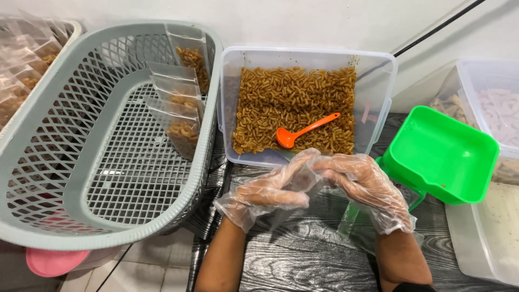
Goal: Scooping dried food items from a large container into small plastic bags and weighing them on a scale for packaging.
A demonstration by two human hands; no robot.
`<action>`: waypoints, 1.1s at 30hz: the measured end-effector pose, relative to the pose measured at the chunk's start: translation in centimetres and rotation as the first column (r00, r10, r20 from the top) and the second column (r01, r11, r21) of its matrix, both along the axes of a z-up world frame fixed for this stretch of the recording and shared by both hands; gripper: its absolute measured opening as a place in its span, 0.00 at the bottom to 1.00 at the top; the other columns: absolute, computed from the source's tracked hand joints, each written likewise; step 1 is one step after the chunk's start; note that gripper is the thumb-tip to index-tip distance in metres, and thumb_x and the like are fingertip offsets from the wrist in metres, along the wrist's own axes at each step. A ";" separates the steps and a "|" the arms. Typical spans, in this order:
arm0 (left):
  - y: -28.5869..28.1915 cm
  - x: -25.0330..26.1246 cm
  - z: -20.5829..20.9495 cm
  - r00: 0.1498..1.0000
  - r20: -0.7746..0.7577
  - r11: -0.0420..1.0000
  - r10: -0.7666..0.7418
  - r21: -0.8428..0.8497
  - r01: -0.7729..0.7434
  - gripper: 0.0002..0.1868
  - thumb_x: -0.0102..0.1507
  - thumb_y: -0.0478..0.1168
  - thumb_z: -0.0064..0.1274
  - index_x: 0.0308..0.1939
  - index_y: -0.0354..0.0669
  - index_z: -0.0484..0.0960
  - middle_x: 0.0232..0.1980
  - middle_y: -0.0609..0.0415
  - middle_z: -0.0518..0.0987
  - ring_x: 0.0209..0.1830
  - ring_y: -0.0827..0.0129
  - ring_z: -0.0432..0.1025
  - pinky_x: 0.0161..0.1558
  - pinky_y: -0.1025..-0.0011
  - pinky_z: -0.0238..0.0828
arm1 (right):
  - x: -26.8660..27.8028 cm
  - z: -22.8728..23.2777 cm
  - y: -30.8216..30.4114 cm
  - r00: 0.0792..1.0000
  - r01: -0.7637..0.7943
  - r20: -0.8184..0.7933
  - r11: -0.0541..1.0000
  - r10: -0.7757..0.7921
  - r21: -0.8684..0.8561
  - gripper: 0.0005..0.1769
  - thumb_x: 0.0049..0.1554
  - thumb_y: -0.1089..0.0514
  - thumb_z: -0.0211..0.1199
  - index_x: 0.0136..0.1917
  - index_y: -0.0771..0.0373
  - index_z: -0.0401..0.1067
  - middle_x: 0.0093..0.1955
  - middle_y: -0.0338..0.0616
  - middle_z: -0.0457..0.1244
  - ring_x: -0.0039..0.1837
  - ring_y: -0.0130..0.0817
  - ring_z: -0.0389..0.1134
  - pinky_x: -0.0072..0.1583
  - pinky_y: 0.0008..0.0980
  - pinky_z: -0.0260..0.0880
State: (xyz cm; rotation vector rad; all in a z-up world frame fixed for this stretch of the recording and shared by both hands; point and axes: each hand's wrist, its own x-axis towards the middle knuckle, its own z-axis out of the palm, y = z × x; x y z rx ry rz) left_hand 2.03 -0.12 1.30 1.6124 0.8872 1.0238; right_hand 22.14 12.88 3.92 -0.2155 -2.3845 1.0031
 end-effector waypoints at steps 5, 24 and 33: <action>0.1 0.6 -0.5 0.999 -0.049 1.000 -0.013 0.015 0.013 0.55 0.58 0.48 0.63 0.82 0.55 0.44 0.82 0.41 0.49 0.80 0.49 0.48 0.78 0.54 0.42 | -1.3 -0.4 -0.3 0.995 -0.100 -0.008 0.993 0.101 0.068 0.15 0.63 0.50 0.58 0.54 0.56 0.81 0.43 0.50 0.72 0.41 0.51 0.75 0.43 0.47 0.75; -1.6 -1.5 8.1 0.720 -0.556 0.613 0.415 -0.415 -0.673 0.58 0.57 0.63 0.55 0.81 0.45 0.42 0.76 0.26 0.55 0.75 0.31 0.53 0.72 0.41 0.52 | -5.7 -7.6 6.6 0.739 0.427 0.458 0.869 -0.494 0.250 0.21 0.64 0.49 0.57 0.70 0.48 0.69 0.59 0.52 0.68 0.61 0.58 0.71 0.67 0.61 0.64; -0.8 -2.8 5.4 0.672 -0.697 0.659 0.249 -0.387 -0.645 0.58 0.55 0.68 0.53 0.81 0.65 0.38 0.76 0.38 0.58 0.74 0.39 0.57 0.67 0.47 0.62 | -8.6 -11.2 10.1 0.555 0.416 0.373 0.637 -0.743 0.649 0.14 0.65 0.55 0.49 0.61 0.49 0.70 0.43 0.51 0.69 0.50 0.57 0.75 0.53 0.57 0.74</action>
